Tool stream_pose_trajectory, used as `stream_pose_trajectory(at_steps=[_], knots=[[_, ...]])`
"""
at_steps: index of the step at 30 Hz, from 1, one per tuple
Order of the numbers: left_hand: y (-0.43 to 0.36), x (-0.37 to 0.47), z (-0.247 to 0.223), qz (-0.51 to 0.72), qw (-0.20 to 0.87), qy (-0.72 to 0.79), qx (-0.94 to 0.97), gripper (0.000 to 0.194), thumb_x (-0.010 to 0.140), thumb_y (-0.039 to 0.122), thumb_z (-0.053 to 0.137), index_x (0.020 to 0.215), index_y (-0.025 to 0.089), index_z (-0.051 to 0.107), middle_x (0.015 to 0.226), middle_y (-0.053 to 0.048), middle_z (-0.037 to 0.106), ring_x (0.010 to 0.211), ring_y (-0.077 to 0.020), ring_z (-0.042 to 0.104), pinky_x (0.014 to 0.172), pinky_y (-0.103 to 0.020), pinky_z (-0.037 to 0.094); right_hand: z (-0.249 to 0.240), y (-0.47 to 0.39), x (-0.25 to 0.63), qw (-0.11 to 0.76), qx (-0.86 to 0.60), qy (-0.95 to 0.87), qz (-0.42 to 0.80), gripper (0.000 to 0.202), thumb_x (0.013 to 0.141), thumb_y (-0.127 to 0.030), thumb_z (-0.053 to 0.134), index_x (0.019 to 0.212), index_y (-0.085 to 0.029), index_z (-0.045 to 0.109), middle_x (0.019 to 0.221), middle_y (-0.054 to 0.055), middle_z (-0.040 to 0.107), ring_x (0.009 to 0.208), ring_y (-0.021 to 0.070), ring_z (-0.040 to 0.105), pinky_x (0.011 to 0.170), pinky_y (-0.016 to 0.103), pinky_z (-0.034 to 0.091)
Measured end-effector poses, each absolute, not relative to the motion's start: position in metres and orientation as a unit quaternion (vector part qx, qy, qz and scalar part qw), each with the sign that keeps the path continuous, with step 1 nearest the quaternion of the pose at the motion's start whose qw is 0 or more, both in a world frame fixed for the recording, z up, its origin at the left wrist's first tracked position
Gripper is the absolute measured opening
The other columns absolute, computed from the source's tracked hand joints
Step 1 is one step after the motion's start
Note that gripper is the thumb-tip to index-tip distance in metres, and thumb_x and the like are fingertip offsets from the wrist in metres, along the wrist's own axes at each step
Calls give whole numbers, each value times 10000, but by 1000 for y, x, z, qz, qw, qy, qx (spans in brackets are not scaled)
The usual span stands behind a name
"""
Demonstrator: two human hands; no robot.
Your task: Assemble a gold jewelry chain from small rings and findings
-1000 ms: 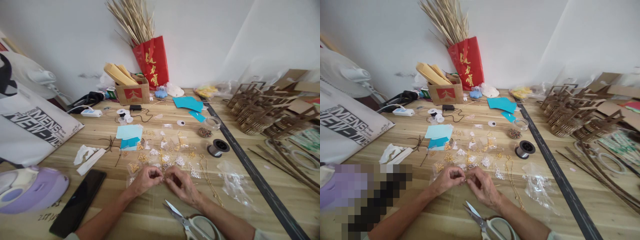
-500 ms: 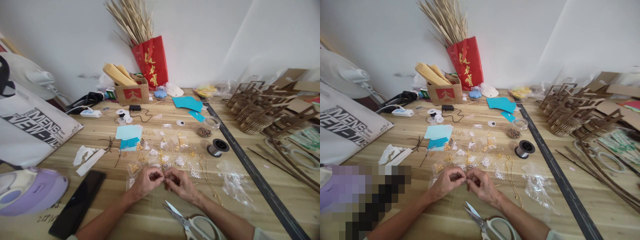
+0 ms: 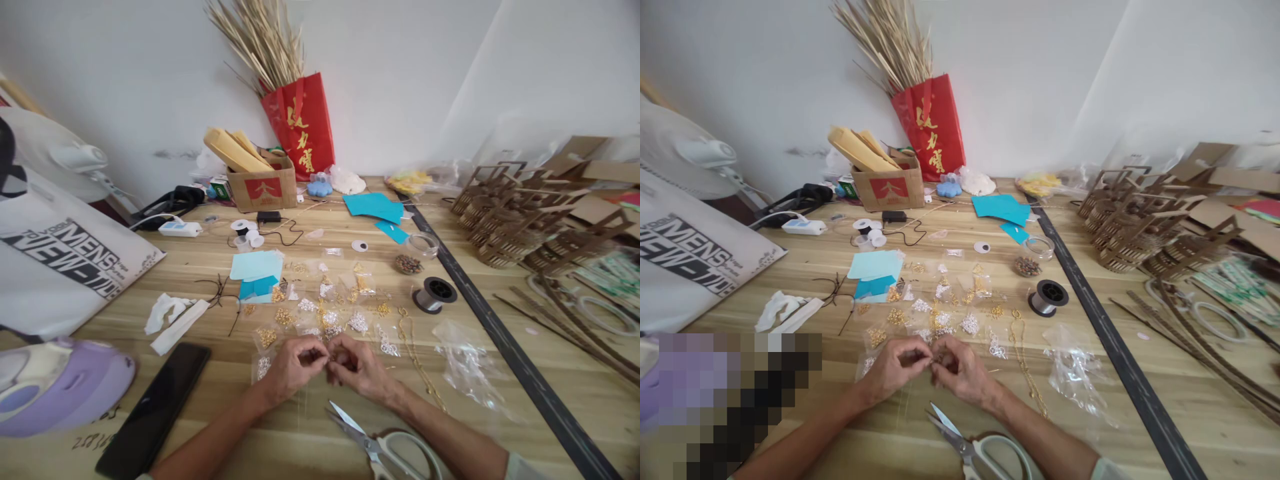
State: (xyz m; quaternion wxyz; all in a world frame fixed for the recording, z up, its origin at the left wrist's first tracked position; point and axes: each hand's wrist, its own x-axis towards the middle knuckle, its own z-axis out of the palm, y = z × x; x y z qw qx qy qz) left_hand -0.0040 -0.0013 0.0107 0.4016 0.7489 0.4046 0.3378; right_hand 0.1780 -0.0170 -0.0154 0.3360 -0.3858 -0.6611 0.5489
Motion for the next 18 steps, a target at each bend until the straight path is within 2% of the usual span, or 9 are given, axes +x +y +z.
stream_pose_trajectory(at_steps=[7, 14, 18], knots=[[-2, -3, 10, 332, 390, 407, 757, 92, 742, 114, 594, 686, 130, 666, 650, -42, 685, 579, -133, 611, 554, -201, 482, -15, -16, 176, 356, -365, -621, 595, 205, 849, -341, 614, 888, -160, 525, 625, 8, 651, 522, 95, 581, 483, 177, 429], [-3, -3, 10, 354, 364, 387, 770, 116, 759, 100, 573, 692, 142, 659, 657, -33, 690, 591, -126, 615, 588, -204, 493, -5, -12, 178, 368, -333, -572, 653, 364, 846, -504, 595, 865, -142, 557, 635, 8, 622, 526, 95, 585, 492, 195, 467], [-4, -3, 9, 361, 341, 375, 783, 116, 780, 101, 578, 710, 147, 659, 654, -32, 682, 585, -126, 611, 577, -208, 487, -7, -10, 177, 379, -326, -551, 668, 357, 828, -491, 631, 842, -138, 573, 615, 1, 621, 483, 87, 582, 465, 189, 470]])
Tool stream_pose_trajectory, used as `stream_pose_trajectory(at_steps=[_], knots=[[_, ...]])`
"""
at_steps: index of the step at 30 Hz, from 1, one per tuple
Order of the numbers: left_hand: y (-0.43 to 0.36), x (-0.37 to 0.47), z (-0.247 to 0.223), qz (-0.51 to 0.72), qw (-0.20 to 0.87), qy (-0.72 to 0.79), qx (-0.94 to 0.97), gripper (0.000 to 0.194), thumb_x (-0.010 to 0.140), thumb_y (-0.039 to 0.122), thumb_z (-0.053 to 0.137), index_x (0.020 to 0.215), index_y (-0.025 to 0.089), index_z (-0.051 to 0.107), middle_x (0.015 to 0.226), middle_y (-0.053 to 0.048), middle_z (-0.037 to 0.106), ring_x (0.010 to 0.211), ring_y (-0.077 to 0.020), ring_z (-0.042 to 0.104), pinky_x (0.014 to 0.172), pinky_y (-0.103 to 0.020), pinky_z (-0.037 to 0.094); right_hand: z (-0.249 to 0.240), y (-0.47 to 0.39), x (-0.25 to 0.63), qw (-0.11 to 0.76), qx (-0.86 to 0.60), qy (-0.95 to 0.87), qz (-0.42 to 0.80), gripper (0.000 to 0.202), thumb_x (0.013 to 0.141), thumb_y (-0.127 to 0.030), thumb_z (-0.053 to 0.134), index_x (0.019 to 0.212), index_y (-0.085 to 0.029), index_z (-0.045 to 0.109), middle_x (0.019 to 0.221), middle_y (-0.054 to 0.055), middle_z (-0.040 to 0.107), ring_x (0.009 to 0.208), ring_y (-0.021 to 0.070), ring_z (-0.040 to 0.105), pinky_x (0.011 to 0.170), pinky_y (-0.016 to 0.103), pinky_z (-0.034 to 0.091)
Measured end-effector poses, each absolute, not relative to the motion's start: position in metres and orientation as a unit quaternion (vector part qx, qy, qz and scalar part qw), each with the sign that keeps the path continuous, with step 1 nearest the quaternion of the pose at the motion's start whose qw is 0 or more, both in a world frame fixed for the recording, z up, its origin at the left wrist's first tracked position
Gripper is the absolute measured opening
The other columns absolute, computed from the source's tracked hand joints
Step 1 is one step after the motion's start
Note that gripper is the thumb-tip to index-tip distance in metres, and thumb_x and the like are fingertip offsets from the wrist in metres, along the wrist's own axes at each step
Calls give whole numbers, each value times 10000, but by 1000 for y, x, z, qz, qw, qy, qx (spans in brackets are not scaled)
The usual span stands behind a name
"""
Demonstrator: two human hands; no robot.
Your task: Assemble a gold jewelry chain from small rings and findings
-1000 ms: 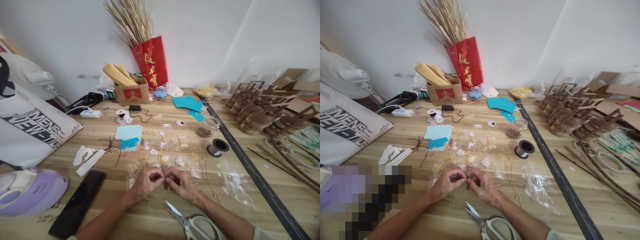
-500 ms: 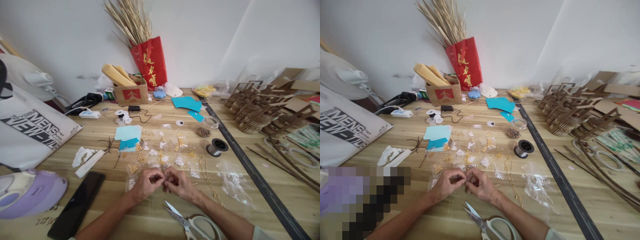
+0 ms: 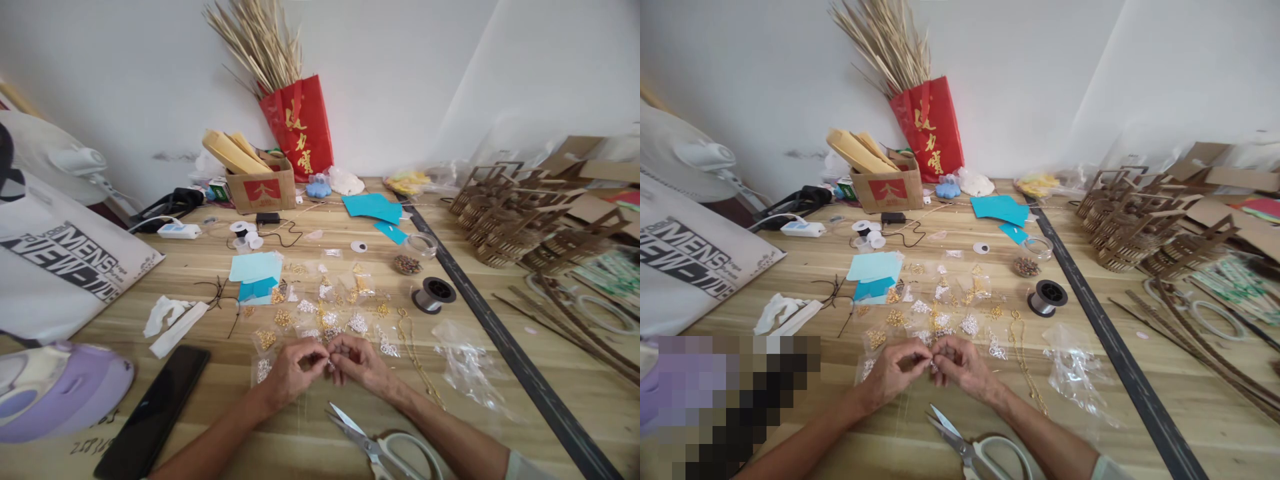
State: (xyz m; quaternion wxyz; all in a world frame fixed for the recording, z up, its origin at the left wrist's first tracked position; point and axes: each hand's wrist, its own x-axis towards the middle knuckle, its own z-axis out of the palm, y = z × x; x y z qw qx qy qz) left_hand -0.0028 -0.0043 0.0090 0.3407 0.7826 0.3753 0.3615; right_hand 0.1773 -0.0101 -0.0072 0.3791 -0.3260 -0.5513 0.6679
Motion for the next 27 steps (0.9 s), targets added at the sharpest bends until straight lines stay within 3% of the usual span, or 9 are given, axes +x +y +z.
stream_pose_trajectory(at_steps=[14, 27], knots=[[-5, -3, 1, 406, 258, 320, 816, 138, 831, 94, 571, 745, 150, 663, 669, -54, 681, 614, -133, 617, 599, -218, 481, -10, -6, 179, 380, -303, -523, 700, 294, 801, -400, 696, 836, -119, 617, 663, 9, 659, 477, 86, 611, 447, 182, 494], [-6, -3, 3, 391, 241, 331, 824, 174, 844, 118, 542, 714, 159, 652, 640, -49, 666, 581, -130, 595, 567, -223, 469, -12, -10, 176, 403, -329, -546, 657, 328, 808, -456, 670, 772, -141, 587, 599, 5, 652, 467, 96, 606, 452, 196, 487]])
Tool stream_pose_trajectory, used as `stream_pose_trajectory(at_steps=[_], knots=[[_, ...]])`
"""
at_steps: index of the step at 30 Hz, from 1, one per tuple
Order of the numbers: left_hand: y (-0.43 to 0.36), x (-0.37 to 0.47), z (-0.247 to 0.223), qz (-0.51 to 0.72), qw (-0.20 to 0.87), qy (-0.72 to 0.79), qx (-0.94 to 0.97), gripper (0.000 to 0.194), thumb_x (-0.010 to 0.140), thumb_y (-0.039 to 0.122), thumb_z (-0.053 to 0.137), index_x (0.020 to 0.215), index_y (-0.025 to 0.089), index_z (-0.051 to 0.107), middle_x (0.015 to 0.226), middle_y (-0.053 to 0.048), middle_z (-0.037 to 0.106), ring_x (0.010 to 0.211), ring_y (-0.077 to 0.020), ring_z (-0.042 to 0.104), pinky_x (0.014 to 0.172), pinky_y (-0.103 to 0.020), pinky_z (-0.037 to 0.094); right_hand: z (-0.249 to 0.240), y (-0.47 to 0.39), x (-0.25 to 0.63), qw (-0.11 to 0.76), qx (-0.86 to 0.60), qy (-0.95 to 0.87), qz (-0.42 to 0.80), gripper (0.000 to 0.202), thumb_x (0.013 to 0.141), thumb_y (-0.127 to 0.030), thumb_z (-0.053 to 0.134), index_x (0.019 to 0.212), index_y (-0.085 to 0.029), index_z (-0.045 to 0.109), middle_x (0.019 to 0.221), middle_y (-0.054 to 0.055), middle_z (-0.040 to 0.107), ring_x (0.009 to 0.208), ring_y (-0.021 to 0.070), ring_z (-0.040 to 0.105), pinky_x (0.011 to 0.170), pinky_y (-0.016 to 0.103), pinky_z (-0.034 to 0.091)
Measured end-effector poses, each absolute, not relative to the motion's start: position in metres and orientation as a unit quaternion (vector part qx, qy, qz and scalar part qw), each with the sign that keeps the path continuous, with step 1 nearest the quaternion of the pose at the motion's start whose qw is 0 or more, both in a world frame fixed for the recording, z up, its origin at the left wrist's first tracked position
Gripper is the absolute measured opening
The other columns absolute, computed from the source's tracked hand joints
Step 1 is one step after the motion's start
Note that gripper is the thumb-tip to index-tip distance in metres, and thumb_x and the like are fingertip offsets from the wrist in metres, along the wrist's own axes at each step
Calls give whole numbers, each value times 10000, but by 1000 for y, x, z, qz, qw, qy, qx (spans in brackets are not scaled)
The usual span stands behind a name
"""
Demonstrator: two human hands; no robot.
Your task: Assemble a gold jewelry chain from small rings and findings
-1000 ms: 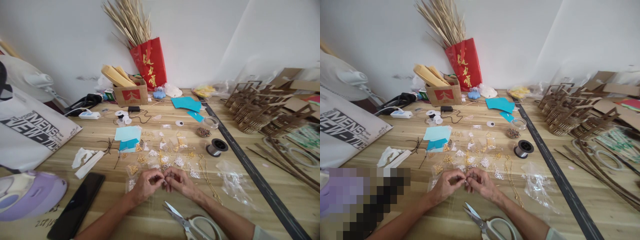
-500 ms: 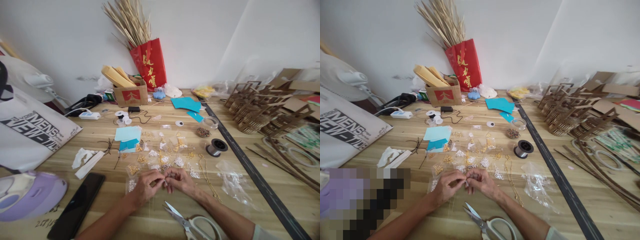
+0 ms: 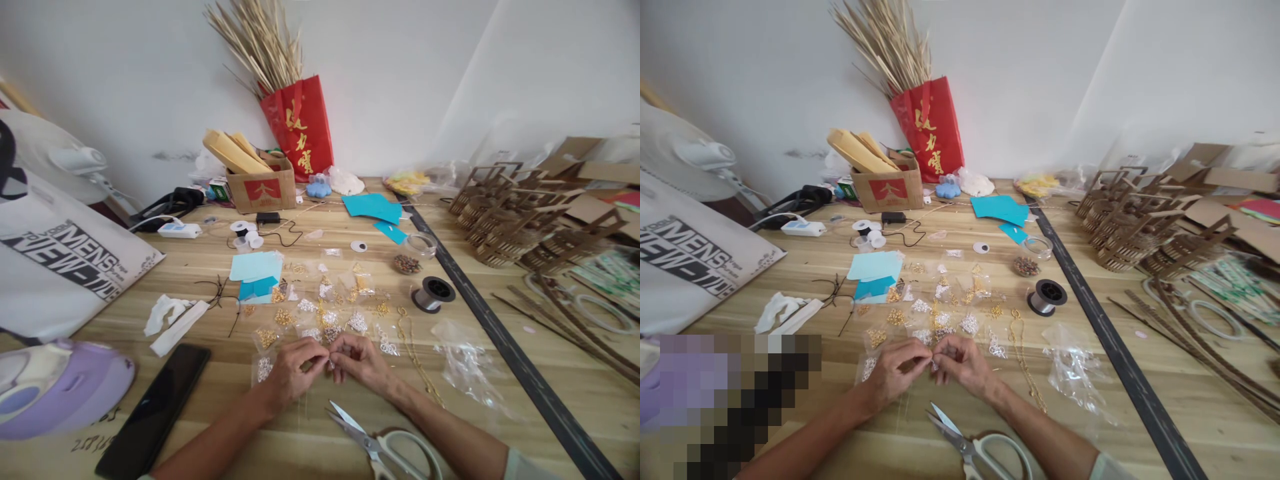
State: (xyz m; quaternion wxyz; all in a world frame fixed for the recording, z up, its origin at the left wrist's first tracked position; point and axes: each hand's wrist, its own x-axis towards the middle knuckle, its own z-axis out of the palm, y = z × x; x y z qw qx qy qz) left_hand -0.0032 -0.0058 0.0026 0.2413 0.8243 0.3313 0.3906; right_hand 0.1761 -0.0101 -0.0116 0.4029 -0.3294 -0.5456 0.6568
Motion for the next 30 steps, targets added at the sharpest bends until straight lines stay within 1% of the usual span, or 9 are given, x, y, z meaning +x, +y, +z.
stream_pose_trajectory(at_steps=[6, 11, 15, 20, 25, 30], knots=[[-5, -3, 3, 390, 259, 349, 812, 145, 814, 114, 573, 702, 158, 654, 632, -39, 675, 565, -127, 603, 559, -212, 467, -10, -13, 176, 393, -351, -577, 625, 327, 851, -473, 609, 798, -152, 577, 587, 2, 634, 492, 105, 605, 489, 211, 489], [-5, -3, 6, 393, 314, 370, 781, 111, 808, 131, 600, 729, 148, 677, 651, -41, 697, 575, -133, 619, 581, -217, 485, -11, -13, 176, 402, -345, -567, 631, 334, 872, -483, 578, 842, -152, 552, 607, 4, 631, 493, 105, 603, 474, 203, 471], [-5, -3, 11, 370, 371, 401, 752, 131, 825, 192, 592, 741, 148, 682, 655, -38, 696, 586, -138, 615, 581, -222, 483, -11, -13, 176, 407, -351, -558, 632, 363, 865, -520, 569, 834, -160, 531, 620, 5, 630, 499, 113, 609, 471, 211, 473], [-4, -5, 12, 352, 414, 424, 724, 185, 845, 244, 565, 704, 150, 638, 637, -19, 647, 601, -132, 578, 588, -215, 454, -10, -13, 177, 407, -365, -569, 614, 359, 873, -519, 556, 826, -164, 529, 627, 11, 638, 501, 112, 599, 485, 217, 478], [-4, -6, 8, 340, 425, 427, 722, 210, 877, 276, 518, 710, 161, 572, 621, 7, 580, 590, -124, 540, 587, -219, 424, -9, -14, 178, 399, -372, -591, 594, 342, 883, -501, 546, 815, -165, 526, 606, 12, 634, 502, 117, 593, 493, 220, 472], [-5, -7, 7, 321, 428, 427, 729, 207, 897, 289, 485, 732, 174, 533, 646, 6, 570, 608, -134, 547, 596, -235, 423, -13, -14, 179, 389, -383, -606, 579, 310, 894, -463, 535, 813, -164, 527, 612, 18, 639, 501, 113, 580, 483, 209, 435]])
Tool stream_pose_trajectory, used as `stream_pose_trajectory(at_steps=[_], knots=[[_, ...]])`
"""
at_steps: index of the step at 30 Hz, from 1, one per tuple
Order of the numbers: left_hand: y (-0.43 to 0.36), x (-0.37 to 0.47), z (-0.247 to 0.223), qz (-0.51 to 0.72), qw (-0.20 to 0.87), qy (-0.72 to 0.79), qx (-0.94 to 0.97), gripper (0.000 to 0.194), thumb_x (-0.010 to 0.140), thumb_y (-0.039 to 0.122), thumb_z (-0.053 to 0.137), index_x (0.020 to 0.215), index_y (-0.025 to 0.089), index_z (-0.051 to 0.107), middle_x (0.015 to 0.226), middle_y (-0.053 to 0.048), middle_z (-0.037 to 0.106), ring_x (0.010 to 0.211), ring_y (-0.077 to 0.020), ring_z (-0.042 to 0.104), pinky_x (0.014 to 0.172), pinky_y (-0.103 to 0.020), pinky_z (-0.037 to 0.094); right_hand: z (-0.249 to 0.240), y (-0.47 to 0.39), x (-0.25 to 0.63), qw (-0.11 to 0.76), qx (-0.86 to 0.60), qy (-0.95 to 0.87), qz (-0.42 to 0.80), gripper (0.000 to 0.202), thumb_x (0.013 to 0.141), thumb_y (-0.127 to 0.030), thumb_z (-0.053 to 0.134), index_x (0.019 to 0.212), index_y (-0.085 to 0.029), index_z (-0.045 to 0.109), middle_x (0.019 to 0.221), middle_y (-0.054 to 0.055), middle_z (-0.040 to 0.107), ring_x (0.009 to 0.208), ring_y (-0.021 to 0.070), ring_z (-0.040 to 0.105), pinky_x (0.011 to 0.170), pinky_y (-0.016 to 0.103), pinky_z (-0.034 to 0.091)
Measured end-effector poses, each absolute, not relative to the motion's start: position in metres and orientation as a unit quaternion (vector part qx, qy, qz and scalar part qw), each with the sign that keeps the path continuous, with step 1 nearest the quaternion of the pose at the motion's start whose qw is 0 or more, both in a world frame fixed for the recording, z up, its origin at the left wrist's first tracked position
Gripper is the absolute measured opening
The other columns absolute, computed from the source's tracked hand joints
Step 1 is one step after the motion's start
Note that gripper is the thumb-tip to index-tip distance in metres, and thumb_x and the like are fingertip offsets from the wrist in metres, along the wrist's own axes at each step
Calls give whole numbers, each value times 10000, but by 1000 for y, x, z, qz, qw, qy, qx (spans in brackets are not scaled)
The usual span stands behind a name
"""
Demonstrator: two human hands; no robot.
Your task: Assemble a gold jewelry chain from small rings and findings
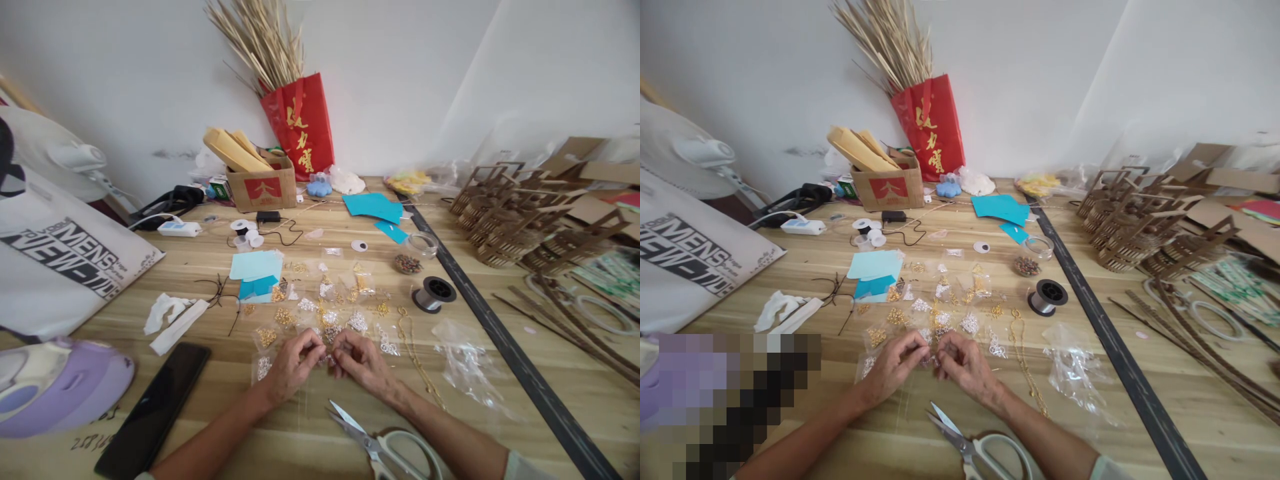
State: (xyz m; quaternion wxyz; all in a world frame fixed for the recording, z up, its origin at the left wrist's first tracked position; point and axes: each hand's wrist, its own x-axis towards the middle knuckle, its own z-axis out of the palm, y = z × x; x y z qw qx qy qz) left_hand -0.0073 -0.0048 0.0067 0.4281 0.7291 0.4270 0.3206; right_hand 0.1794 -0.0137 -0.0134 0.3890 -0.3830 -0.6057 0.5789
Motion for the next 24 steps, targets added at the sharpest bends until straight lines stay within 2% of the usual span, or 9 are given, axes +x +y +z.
stream_pose_trajectory(at_steps=[12, 17, 24], knots=[[-1, -6, 10, 342, 542, 441, 628, 241, 879, 363, 509, 749, 161, 531, 699, -15, 597, 618, -151, 617, 602, -258, 492, -14, -15, 182, 381, -404, -619, 555, 144, 883, -297, 529, 817, -169, 529, 606, 5, 641, 508, 111, 564, 486, 200, 395], [0, -5, 12, 355, 540, 444, 621, 242, 871, 353, 529, 732, 156, 548, 684, -11, 592, 624, -148, 601, 608, -256, 482, -15, -13, 181, 383, -412, -613, 555, 141, 883, -292, 518, 814, -171, 527, 608, 8, 644, 513, 117, 580, 491, 203, 418], [4, -6, 12, 370, 608, 411, 569, 269, 824, 389, 604, 747, 132, 582, 729, -20, 606, 627, -137, 608, 623, -257, 482, -13, -13, 181, 376, -421, -619, 546, 160, 892, -308, 512, 811, -171, 528, 604, 9, 645, 508, 114, 576, 487, 203, 428]])
